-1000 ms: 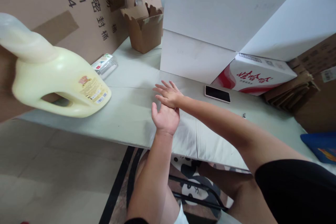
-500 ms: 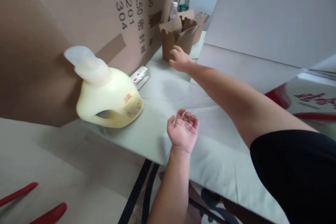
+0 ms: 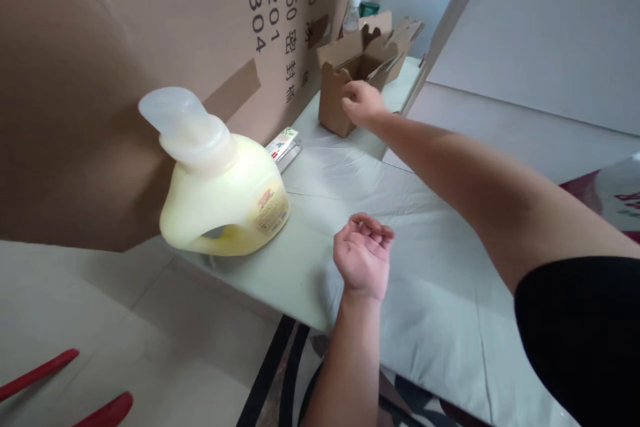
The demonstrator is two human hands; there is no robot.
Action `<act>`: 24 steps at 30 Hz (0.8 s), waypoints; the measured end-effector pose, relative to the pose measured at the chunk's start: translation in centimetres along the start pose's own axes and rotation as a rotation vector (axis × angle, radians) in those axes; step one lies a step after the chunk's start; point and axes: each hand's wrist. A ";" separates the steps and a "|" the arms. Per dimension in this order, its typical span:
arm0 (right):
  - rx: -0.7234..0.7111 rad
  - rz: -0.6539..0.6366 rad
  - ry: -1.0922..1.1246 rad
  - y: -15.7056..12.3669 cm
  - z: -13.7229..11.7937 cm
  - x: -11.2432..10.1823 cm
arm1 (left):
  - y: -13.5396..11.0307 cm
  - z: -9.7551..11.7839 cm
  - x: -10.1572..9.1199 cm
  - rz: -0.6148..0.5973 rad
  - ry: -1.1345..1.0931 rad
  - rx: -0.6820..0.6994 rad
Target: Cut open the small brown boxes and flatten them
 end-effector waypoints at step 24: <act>0.299 0.644 0.321 -48.2 -4.1 -29.5 | -2.6 -11.1 -0.3 -0.546 0.949 0.545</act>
Point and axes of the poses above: each hand's wrist, its own y-axis towards the middle knuckle, its own x-axis out of the palm, z = x × y, and after that the axes turned 3 degrees about -z, right-handed
